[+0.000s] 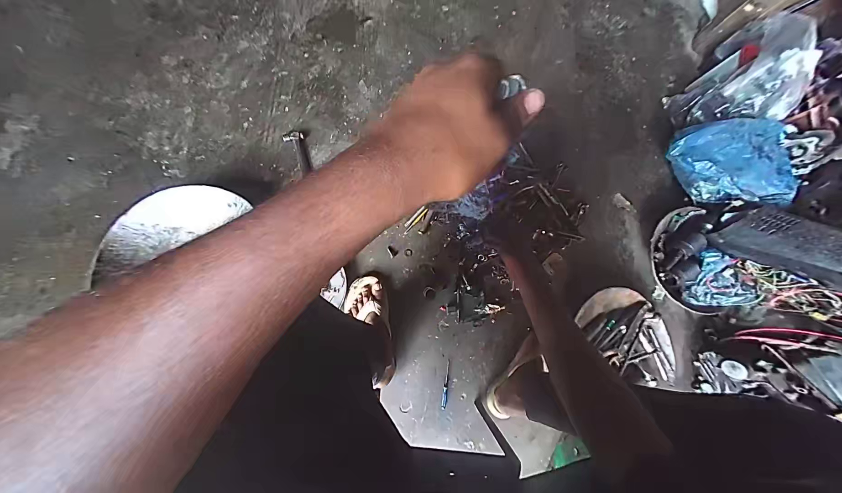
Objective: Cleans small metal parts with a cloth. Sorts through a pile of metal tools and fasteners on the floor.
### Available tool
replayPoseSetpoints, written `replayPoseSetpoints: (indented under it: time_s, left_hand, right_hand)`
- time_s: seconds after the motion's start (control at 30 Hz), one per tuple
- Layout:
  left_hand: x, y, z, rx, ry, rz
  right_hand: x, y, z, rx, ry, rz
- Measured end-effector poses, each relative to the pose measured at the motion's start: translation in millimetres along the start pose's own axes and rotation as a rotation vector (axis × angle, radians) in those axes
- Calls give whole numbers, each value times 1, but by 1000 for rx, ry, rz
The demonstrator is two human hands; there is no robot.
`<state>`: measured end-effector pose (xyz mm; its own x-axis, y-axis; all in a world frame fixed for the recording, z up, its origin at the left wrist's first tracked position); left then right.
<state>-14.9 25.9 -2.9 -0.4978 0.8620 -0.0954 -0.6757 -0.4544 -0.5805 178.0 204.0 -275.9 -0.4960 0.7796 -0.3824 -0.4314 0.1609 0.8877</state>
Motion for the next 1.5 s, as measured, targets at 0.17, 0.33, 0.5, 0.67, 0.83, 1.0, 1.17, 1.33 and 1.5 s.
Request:
replayPoseSetpoints:
  time_s: [0.17,0.33,0.5,0.67,0.83,1.0,1.17,1.33,1.5]
  left_hand:
    - [11,-25,-16,-68,-35,-70]
    - [15,-61,-51,-33,-63,-179]
    - [16,-75,-57,-186,-184,-117]
    - [6,-68,-54,-393,-210,67]
    - [10,-46,-60,-501,-183,358]
    - [12,-40,-49,-337,-278,378]
    - [34,-18,-27,-51,-443,237]
    - [40,11,6,-286,-402,98]
    - [19,17,8,-267,-123,-47]
  right_hand:
    - [-69,139,-21,526,51,252]
    - [-118,193,-23,627,-158,582]
    - [-146,188,-4,714,-102,764]
    - [-171,182,-3,570,48,799]
    - [-172,174,-17,629,66,740]
    - [-170,167,-28,695,35,715]
    - [-207,187,-44,633,214,726]
    - [-185,192,-18,787,191,553]
    - [-180,195,-16,701,194,593]
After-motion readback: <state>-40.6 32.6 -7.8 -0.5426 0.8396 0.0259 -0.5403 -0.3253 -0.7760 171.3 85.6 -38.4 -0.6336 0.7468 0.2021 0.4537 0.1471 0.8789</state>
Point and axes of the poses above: each hand's wrist, its own x-axis towards the middle knuckle, its own z-axis out of the back of the hand, y = z × x, the point moved 3 cm from there along x, towards the middle knuckle, and after that the axes turned 9 degrees about x, right-handed, at the moved point
